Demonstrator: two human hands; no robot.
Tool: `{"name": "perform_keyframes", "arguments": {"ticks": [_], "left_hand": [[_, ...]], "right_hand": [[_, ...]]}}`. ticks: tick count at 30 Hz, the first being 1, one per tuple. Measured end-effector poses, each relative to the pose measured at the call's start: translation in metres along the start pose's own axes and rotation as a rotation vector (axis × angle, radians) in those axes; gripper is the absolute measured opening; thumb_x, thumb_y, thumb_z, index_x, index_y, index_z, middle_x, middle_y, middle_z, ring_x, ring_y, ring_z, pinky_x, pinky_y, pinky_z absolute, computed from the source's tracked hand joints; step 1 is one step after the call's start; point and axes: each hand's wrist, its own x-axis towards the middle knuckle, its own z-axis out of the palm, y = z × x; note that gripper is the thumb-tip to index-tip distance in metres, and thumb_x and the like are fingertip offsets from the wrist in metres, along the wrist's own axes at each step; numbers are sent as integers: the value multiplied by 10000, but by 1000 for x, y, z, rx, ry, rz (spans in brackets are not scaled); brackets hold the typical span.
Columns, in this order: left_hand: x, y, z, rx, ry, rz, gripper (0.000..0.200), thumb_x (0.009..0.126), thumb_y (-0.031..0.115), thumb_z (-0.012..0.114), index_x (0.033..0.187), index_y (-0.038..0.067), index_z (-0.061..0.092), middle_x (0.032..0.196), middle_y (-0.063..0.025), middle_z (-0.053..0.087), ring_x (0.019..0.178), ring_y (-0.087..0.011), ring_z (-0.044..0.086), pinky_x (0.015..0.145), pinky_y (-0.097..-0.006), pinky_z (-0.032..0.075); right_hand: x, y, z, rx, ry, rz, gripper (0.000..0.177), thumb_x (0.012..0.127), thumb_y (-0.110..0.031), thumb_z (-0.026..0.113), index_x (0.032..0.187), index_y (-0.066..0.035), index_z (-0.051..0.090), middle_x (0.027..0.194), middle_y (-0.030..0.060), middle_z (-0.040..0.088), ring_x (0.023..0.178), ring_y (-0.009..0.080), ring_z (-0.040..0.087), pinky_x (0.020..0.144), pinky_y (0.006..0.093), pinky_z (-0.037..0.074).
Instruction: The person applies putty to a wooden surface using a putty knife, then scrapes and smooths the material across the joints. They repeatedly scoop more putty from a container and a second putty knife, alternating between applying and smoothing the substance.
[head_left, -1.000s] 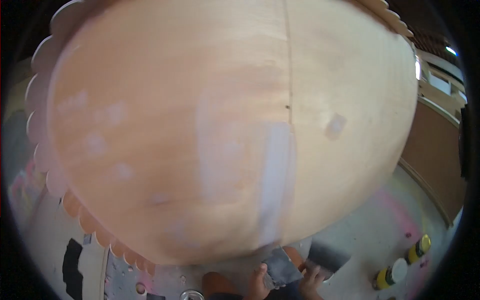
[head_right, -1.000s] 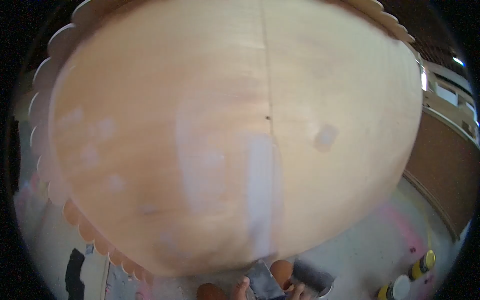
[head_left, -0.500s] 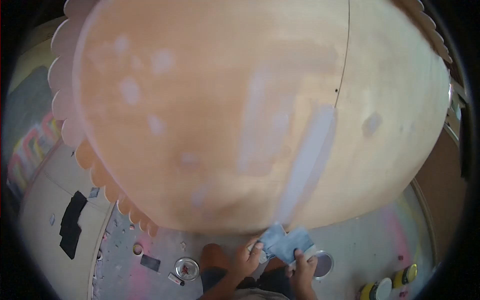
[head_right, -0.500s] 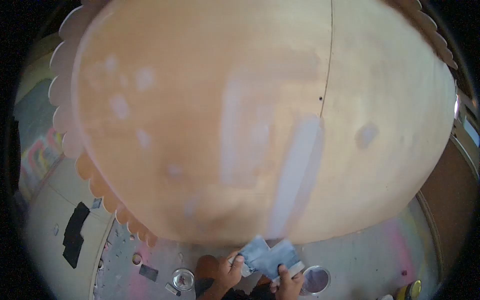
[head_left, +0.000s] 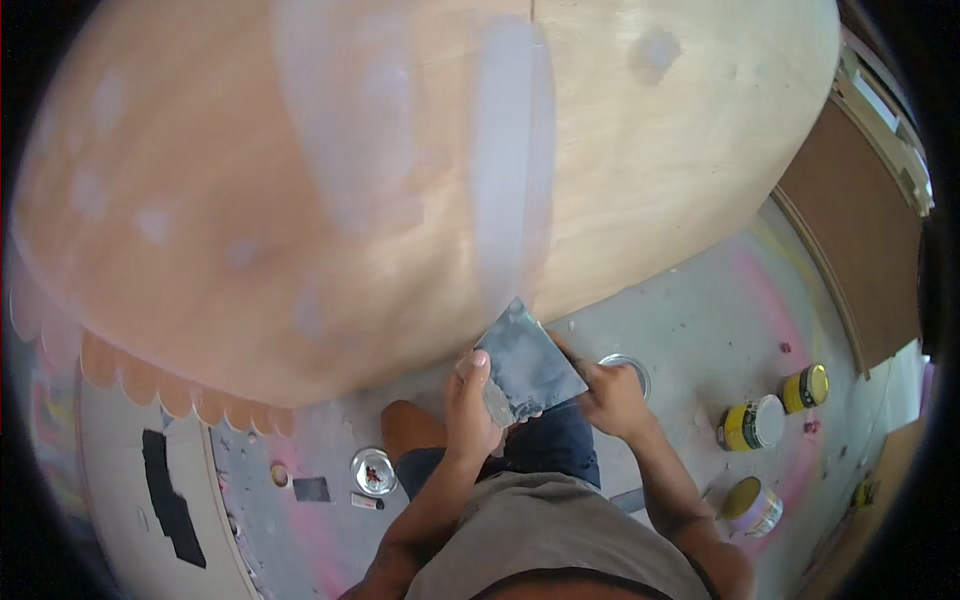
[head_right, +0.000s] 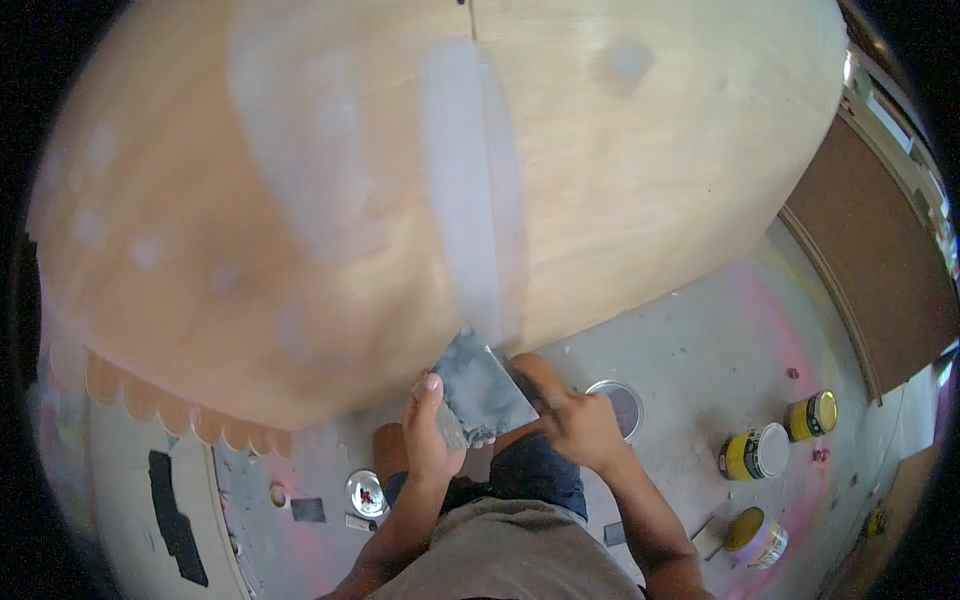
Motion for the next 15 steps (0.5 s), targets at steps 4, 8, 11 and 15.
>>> {"name": "perform_keyframes", "arguments": {"ticks": [4,8,11,15], "left_hand": [[13,-21,-18,30,119,60,354,987,289,517,1148,-26,543,906,-88,640,776,-177,639,700,-340,535],[28,-44,2,330,18,175,304,973,262,548,1085,-15,601,900,-81,648,842,-169,626,765,-337,499],[31,-55,-11,1131,-599,293,247,946,258,578,1047,50,664,754,-125,664,685,-283,647,677,-369,513],[24,-50,-8,1292,-1114,349,243,937,255,596,1042,52,679,721,-124,657,656,-276,643,655,-350,509]], "right_hand": [[-45,14,-1,854,414,720,220,929,-224,593,929,-5,588,694,49,617,508,186,581,463,327,455],[-50,-16,-24,1400,624,925,293,922,-299,635,976,-25,545,673,53,608,409,117,505,354,234,373],[-48,-9,-56,1075,559,1007,328,913,-336,658,769,-46,606,564,45,576,422,122,521,396,255,392],[-94,18,-125,811,715,981,329,899,-344,668,788,-39,610,568,40,575,445,122,535,392,262,388]]}}
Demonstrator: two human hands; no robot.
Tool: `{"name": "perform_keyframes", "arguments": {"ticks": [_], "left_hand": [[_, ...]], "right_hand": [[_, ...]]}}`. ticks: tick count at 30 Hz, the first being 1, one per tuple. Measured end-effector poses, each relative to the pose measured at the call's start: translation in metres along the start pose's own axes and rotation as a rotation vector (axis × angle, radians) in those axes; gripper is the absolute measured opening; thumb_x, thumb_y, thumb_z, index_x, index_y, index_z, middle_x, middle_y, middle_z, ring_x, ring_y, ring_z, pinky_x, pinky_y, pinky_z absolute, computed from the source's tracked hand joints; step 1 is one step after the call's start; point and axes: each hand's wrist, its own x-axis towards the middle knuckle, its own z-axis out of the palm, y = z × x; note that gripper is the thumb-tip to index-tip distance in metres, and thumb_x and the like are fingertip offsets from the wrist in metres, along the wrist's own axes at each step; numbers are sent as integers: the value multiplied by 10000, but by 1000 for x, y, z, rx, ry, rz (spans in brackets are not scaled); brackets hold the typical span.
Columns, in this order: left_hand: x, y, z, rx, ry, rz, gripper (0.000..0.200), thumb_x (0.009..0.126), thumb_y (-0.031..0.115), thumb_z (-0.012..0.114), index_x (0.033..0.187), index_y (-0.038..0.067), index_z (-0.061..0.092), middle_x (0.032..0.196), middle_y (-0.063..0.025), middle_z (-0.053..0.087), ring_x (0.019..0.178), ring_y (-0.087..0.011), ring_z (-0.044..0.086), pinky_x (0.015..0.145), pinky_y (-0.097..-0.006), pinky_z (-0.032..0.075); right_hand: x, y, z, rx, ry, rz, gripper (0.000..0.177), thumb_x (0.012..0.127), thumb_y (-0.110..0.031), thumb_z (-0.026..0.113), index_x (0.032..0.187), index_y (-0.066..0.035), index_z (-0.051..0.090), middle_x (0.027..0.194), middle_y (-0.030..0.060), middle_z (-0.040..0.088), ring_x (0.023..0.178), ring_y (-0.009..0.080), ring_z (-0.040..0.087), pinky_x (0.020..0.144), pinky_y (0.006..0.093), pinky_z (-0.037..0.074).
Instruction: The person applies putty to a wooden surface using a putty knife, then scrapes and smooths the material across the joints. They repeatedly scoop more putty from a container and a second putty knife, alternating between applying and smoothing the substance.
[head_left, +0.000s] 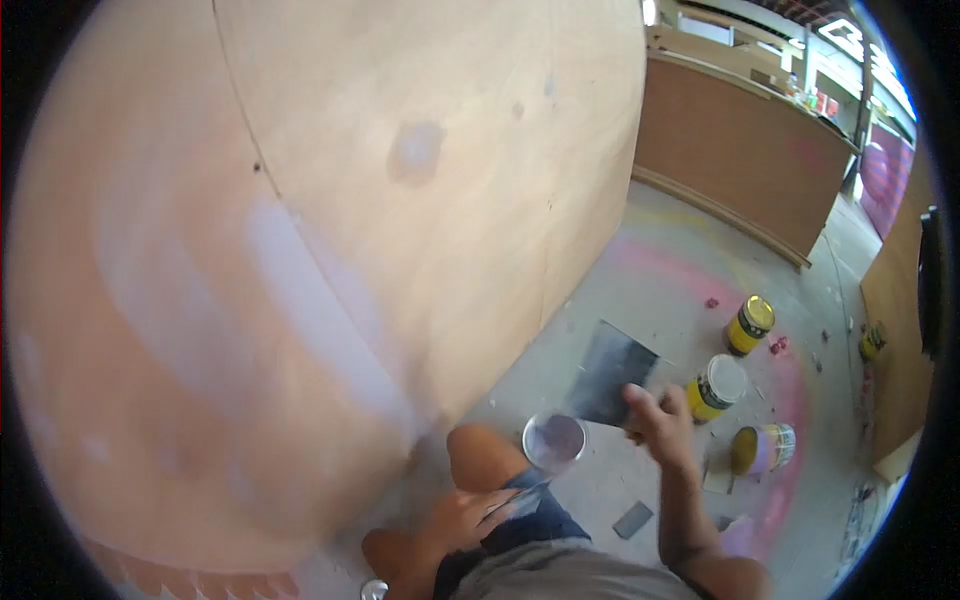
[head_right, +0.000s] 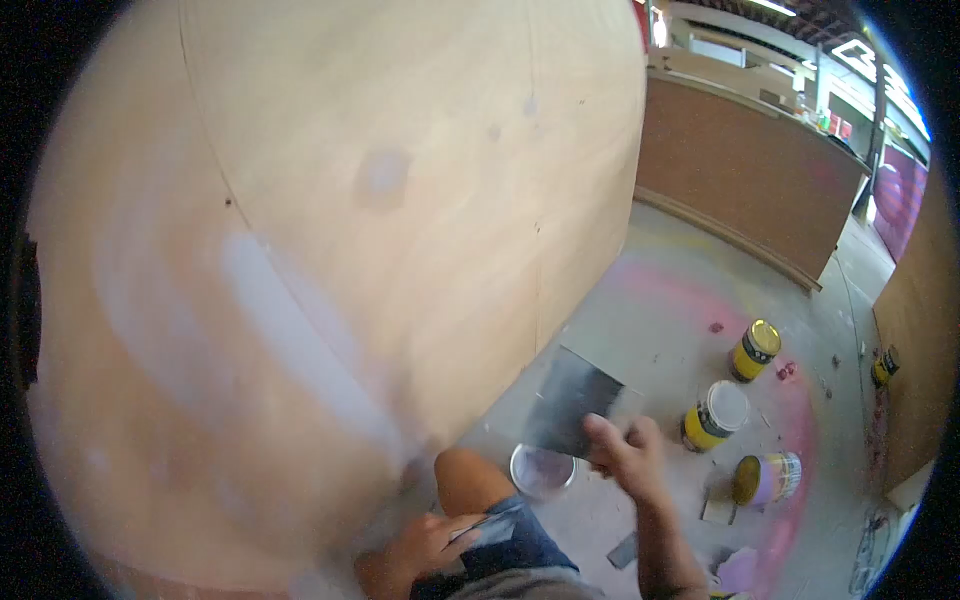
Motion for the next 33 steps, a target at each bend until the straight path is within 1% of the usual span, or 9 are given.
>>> {"name": "perform_keyframes", "arguments": {"ticks": [3,5,7,9,14,17,24,27,33], "left_hand": [[-29,-32,17,-522,353,-372,286,952,277,581,1044,22,676,689,-66,617,660,-171,602,656,-326,487],[-48,-59,28,-545,487,-425,308,957,294,572,1019,9,670,703,-46,596,668,-138,566,647,-319,471],[-71,-72,32,-566,611,-503,334,962,311,562,993,-5,665,716,-25,575,677,-104,530,639,-313,455],[-71,-79,33,-388,644,-484,422,971,412,531,1024,5,626,708,-26,542,620,-126,508,597,-310,433],[-77,-57,19,-114,652,-609,359,966,349,530,1075,17,613,798,-85,573,679,-205,543,638,-357,453],[-89,-34,10,76,622,-707,322,961,301,530,1113,27,604,865,-129,597,723,-264,570,670,-392,467],[-131,26,9,471,520,-995,292,951,190,529,1202,49,581,1021,-231,651,825,-403,632,743,-474,501],[-181,-46,47,410,605,-1141,319,909,122,526,1208,19,568,973,-261,640,856,-451,619,754,-492,493],[-198,-29,51,438,989,-718,485,859,172,590,1305,0,513,950,-276,659,898,-450,630,781,-505,481]], "right_hand": [[11,31,-68,421,-144,-159,245,861,-262,696,831,-78,537,562,32,534,435,122,514,381,281,413],[32,144,-126,1006,-421,-184,180,853,-205,670,882,-56,574,637,73,564,504,167,562,438,302,443],[54,236,-147,-251,81,89,197,865,-178,623,977,-18,596,636,107,582,555,216,608,495,321,463],[28,273,-111,-1002,739,-408,193,876,-166,593,918,20,620,555,122,569,546,233,631,527,324,476],[9,249,-72,-441,397,275,383,911,-292,608,823,79,648,608,185,632,535,252,635,527,425,460],[33,240,-49,-418,322,48,414,939,-297,603,698,37,643,538,76,602,456,150,589,431,314,460],[48,147,32,-125,59,-126,387,928,-290,626,717,32,672,657,78,668,620,137,629,584,291,488],[31,131,74,-1,-152,-45,373,916,-272,640,709,34,694,681,91,685,649,144,632,647,293,497],[-49,71,152,14,-608,72,307,892,-292,682,781,-10,734,722,37,685,683,126,615,669,274,480]]}}
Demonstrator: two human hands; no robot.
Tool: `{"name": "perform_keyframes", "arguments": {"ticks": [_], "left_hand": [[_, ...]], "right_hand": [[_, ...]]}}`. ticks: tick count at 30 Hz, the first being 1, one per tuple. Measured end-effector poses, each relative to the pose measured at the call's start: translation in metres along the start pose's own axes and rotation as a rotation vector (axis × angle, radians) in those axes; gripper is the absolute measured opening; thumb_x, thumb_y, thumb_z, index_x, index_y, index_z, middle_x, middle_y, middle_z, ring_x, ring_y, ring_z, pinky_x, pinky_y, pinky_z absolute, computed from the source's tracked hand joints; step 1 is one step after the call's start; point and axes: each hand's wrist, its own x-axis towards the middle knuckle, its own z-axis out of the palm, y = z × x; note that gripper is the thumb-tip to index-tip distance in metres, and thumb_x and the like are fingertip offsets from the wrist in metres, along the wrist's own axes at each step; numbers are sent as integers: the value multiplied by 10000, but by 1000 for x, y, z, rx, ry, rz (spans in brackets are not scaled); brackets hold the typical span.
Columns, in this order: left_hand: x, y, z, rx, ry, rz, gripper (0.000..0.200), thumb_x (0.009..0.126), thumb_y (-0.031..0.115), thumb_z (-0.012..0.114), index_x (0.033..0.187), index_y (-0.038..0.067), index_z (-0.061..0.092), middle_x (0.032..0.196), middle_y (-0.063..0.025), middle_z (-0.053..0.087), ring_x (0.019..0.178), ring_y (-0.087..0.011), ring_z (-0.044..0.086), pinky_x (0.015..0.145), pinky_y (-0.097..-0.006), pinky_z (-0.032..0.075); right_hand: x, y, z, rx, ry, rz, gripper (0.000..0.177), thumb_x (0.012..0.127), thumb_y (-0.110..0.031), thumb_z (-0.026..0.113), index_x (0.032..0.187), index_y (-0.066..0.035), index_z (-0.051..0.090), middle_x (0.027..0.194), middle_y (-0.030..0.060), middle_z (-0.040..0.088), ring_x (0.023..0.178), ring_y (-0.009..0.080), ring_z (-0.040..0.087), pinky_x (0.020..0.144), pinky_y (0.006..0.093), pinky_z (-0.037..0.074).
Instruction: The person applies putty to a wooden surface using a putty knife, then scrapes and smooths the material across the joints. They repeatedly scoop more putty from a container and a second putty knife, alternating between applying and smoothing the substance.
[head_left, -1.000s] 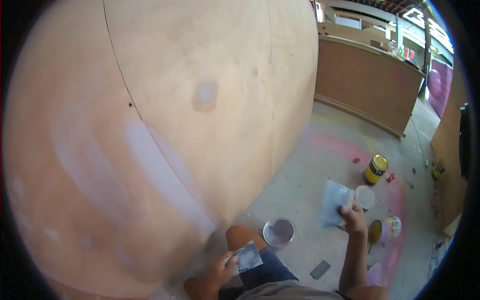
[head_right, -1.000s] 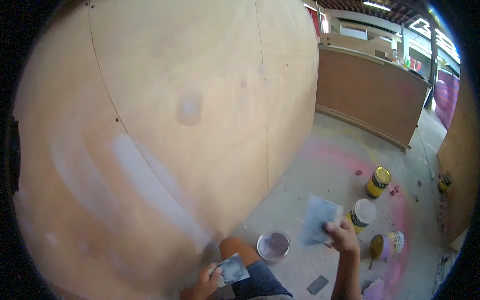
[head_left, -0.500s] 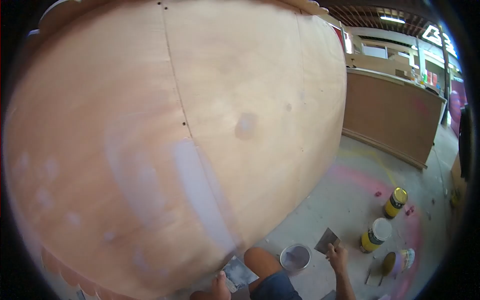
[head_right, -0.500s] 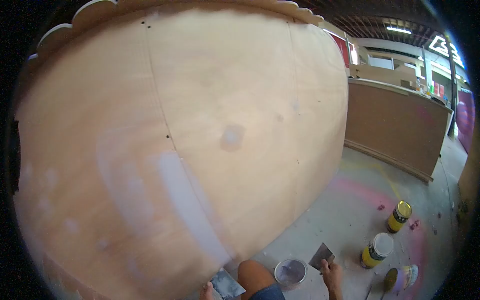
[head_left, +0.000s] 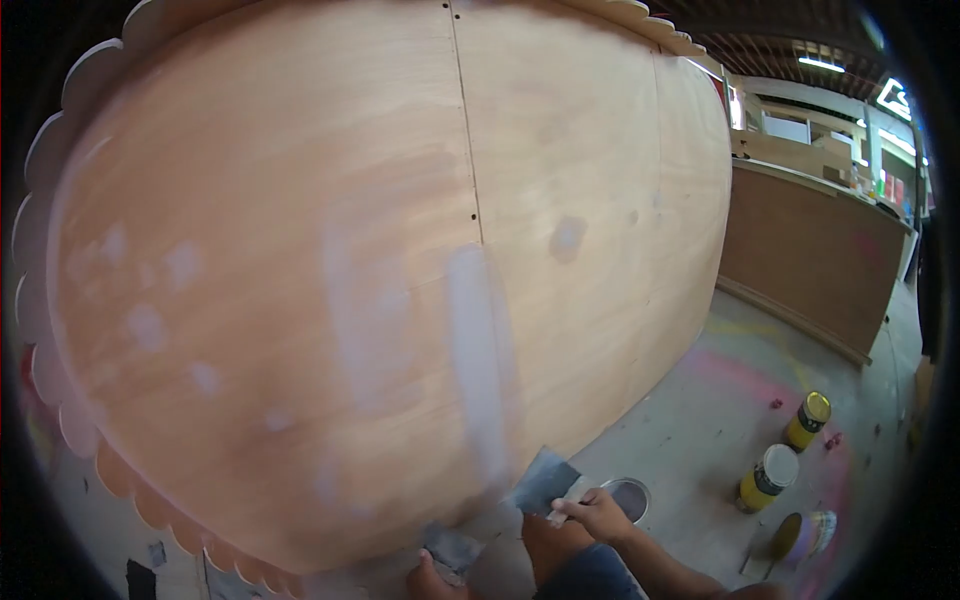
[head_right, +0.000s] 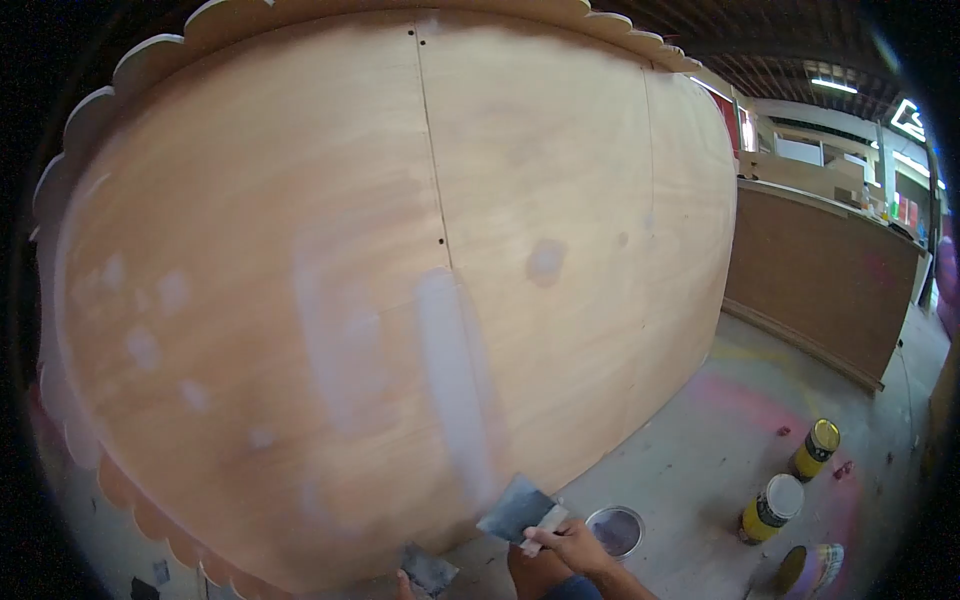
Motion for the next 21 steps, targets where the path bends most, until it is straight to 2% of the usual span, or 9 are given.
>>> {"name": "perform_keyframes", "arguments": {"ticks": [1,4,5,6,8,10,12,13,21], "left_hand": [[0,6,-8,67,-175,-119,603,839,168,634,1385,9,436,1101,-295,628,981,-439,621,853,-487,475],[5,-13,-2,35,-202,-117,593,842,177,630,1378,10,439,1091,-288,625,973,-432,618,847,-482,474],[4,-16,0,20,-217,-122,589,843,182,628,1374,10,441,1087,-285,624,968,-428,617,844,-480,473],[5,-20,3,6,-233,-126,584,845,186,626,1371,10,443,1082,-282,623,964,-424,615,840,-477,473],[3,-26,8,-16,-267,-139,575,848,195,623,1363,11,446,1073,-275,620,955,-417,613,834,-472,472],[1,-32,11,-30,-294,-151,566,851,204,619,1356,12,450,1064,-268,618,946,-409,610,828,-467,471],[-1,-37,15,-41,-306,-174,558,855,214,615,1349,12,453,1054,-261,615,937,-402,607,821,-462,470],[-1,-35,18,-51,-308,-191,553,856,218,613,1345,13,455,1050,-258,614,933,-398,606,818,-460,469],[-1,-31,42,-65,-380,-262,523,869,254,598,1316,15,470,1013,-231,604,898,-368,595,793,-440,465]], "right_hand": [[0,-2,14,-45,-64,-11,309,888,-306,690,798,-14,734,754,26,690,710,119,613,681,271,478],[-12,-30,50,-177,-145,21,307,883,-320,705,837,-18,733,826,18,701,785,99,612,727,261,469],[-19,-33,62,-95,-144,153,294,880,-303,714,862,-10,725,830,18,701,818,99,613,766,253,460],[-16,-18,67,-99,-137,152,294,880,-303,714,862,-10,725,830,18,701,818,99,613,766,253,460],[-10,23,73,92,-151,139,290,884,-279,713,871,11,714,839,41,706,832,122,626,783,257,467],[-21,19,76,-4,-149,117,305,898,-264,697,850,37,698,850,71,706,831,147,639,791,266,484],[-26,26,75,163,-39,225,299,906,-235,689,851,58,670,848,105,692,821,177,647,786,293,504],[-21,47,70,347,-14,213,268,918,-200,669,871,63,640,827,120,672,779,206,652,760,323,518],[-20,89,54,511,159,318,265,930,-165,642,892,91,586,774,150,631,689,243,632,694,341,511]]}}
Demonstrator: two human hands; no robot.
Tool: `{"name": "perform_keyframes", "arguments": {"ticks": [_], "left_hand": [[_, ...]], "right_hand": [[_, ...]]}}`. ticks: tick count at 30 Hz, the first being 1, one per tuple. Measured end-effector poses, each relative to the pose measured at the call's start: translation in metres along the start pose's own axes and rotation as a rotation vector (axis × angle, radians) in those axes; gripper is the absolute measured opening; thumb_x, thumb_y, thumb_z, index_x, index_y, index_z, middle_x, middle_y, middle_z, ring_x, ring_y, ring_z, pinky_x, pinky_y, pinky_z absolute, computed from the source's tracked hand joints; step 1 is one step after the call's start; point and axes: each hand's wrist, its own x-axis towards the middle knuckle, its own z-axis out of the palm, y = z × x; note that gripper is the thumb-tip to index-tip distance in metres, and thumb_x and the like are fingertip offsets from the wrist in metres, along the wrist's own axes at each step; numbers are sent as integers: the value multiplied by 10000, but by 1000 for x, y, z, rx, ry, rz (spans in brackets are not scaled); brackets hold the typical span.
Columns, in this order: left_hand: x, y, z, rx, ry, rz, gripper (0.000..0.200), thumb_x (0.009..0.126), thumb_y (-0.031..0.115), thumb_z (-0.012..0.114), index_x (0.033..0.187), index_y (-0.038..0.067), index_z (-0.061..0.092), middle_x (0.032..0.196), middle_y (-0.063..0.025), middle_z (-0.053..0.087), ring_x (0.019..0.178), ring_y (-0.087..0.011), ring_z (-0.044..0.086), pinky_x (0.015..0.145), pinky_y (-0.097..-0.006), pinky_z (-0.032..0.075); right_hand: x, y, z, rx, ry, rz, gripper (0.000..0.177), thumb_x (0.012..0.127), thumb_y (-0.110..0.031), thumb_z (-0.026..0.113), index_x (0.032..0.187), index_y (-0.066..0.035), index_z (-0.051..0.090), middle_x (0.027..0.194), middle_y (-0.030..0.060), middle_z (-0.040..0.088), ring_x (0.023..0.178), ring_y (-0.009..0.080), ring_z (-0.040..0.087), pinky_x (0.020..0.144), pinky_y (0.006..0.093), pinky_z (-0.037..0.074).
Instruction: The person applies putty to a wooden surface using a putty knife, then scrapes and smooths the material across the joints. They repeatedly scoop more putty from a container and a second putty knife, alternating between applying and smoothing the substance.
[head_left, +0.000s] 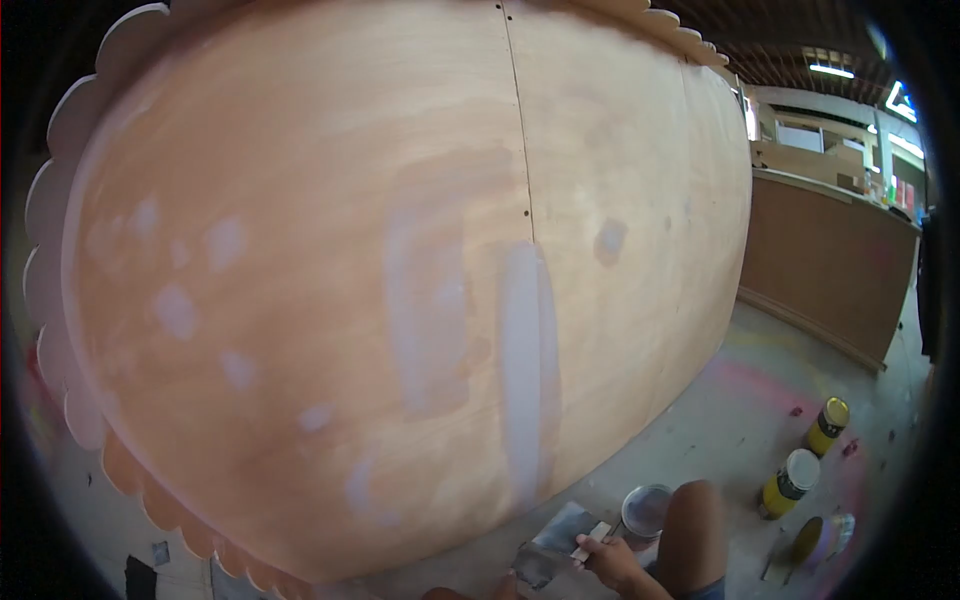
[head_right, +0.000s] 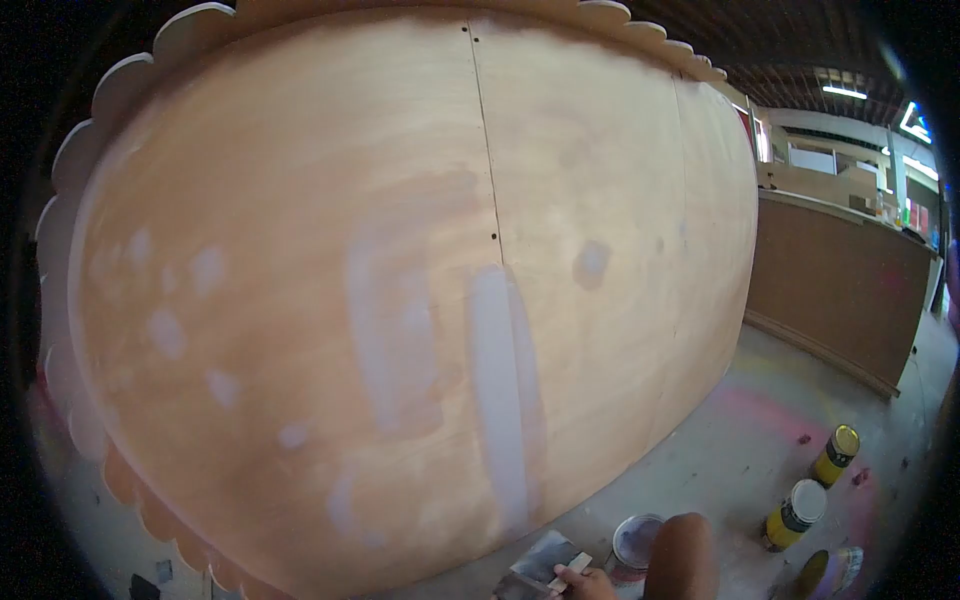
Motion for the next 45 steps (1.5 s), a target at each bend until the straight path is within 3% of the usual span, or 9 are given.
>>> {"name": "perform_keyframes", "arguments": {"ticks": [9,11,12,20,22,35,38,40,45], "left_hand": [[-4,-12,29,-73,-69,-120,496,884,295,582,1284,18,486,971,-201,593,858,-334,583,764,-417,460],[-7,-12,38,-117,-50,-173,491,887,304,578,1277,19,489,961,-194,590,849,-326,581,758,-412,459],[-9,-12,43,-138,-43,-198,489,889,309,576,1273,19,491,957,-191,589,845,-322,579,755,-410,458],[-29,-21,70,-255,-92,-337,474,902,345,561,1244,22,505,920,-164,579,810,-292,569,729,-390,454],[-31,-23,75,-279,-119,-354,472,905,354,557,1237,23,509,910,-157,577,801,-285,566,723,-385,453],[7,-49,95,-391,-324,-366,468,926,413,533,1190,27,532,850,-114,560,744,-236,549,682,-352,446],[19,-55,99,-418,-374,-364,470,931,427,527,1179,28,538,836,-104,556,730,-224,545,672,-345,445],[28,-59,102,-437,-405,-364,472,934,436,524,1172,29,541,827,-97,554,722,-217,542,666,-340,443],[49,-65,110,-505,-468,-376,479,942,458,514,1154,31,550,804,-80,548,699,-198,536,650,-327,441]], "right_hand": [[3,24,-19,34,-79,42,226,944,-204,614,995,11,565,772,93,607,679,213,603,611,336,474],[-4,32,-18,-193,127,-114,152,934,-196,622,933,-50,581,610,-9,517,446,90,452,391,237,338],[-13,27,-16,-47,120,15,169,941,-218,625,930,-57,576,620,-15,509,468,88,437,406,254,341],[-14,44,-45,-178,99,84,199,954,-283,613,886,-102,567,610,-13,443,514,97,440,448,255,362],[1,55,-52,-14,103,123,213,953,-296,617,863,-116,548,628,-14,443,532,105,455,474,258,385],[-10,57,-54,94,222,102,231,952,-288,614,843,-100,537,624,10,458,540,138,457,521,287,416],[-16,64,-70,49,165,106,213,930,-264,632,885,-69,559,607,57,504,559,192,495,538,337,431],[-19,78,-84,-741,127,-339,231,908,-271,633,992,-63,574,615,106,549,594,253,535,578,404,450],[5,105,-117,-738,141,-299,317,876,-327,642,1090,-107,565,659,134,586,633,291,560,611,450,462]]}}
